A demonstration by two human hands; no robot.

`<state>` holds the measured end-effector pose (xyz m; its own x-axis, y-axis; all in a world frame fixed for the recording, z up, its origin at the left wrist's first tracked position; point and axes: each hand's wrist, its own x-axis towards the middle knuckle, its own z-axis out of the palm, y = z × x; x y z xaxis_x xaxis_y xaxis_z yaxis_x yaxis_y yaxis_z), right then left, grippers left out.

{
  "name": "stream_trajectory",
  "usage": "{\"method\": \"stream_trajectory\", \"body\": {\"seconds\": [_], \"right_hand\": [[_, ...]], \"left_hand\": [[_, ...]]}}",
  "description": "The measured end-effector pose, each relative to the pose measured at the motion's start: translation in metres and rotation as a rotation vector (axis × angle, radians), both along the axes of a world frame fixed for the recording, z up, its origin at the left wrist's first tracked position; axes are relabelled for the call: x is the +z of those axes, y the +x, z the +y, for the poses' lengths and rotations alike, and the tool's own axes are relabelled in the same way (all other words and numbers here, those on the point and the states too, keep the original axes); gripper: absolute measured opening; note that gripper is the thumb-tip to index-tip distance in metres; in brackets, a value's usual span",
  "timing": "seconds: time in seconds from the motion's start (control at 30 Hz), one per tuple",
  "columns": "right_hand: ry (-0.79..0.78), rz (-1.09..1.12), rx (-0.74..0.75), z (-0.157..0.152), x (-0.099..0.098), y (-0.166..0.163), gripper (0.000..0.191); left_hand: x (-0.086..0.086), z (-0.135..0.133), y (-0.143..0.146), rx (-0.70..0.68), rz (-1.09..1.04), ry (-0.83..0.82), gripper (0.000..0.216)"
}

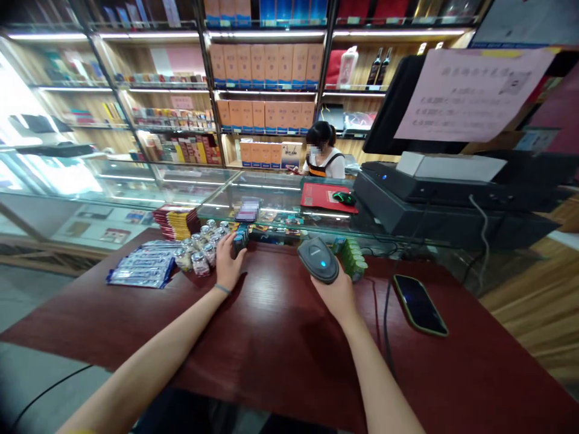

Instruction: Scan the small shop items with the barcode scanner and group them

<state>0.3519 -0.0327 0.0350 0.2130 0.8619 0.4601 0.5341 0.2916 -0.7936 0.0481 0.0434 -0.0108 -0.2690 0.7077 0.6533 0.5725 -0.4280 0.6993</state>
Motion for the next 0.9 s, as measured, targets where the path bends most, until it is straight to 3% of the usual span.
{"method": "stream_trajectory", "body": {"seconds": [0.13,0.2,0.3,0.47,0.6,0.67,0.77,0.9], "right_hand": [[-0.026,-0.037,0.054,0.005,-0.016,-0.005,0.053],[-0.053,-0.075,0.08,0.006,-0.02,-0.005,0.054],[-0.085,-0.11,0.105,0.005,-0.025,-0.004,0.048],[-0.103,-0.11,0.087,0.006,-0.029,-0.003,0.055],[-0.099,-0.111,0.108,0.005,-0.024,-0.006,0.053],[-0.09,-0.124,0.103,0.002,-0.018,-0.009,0.046],[-0.091,-0.197,0.081,-0.006,-0.008,-0.013,0.039],[-0.077,-0.437,0.067,-0.015,0.001,-0.017,0.051]], "left_hand": [[-0.01,0.004,-0.001,-0.047,0.03,-0.086,0.068],[-0.015,0.007,-0.001,-0.07,0.019,-0.142,0.07],[-0.02,0.01,-0.002,-0.065,0.009,-0.168,0.06],[-0.019,0.011,-0.002,-0.024,0.018,-0.092,0.035],[-0.016,0.01,-0.001,-0.056,-0.038,-0.066,0.024],[-0.013,0.009,0.0,-0.12,-0.174,-0.073,0.026],[-0.007,0.006,0.002,-0.353,-0.499,-0.217,0.039],[-0.001,0.004,0.002,-0.655,-0.807,-0.469,0.049]]}}
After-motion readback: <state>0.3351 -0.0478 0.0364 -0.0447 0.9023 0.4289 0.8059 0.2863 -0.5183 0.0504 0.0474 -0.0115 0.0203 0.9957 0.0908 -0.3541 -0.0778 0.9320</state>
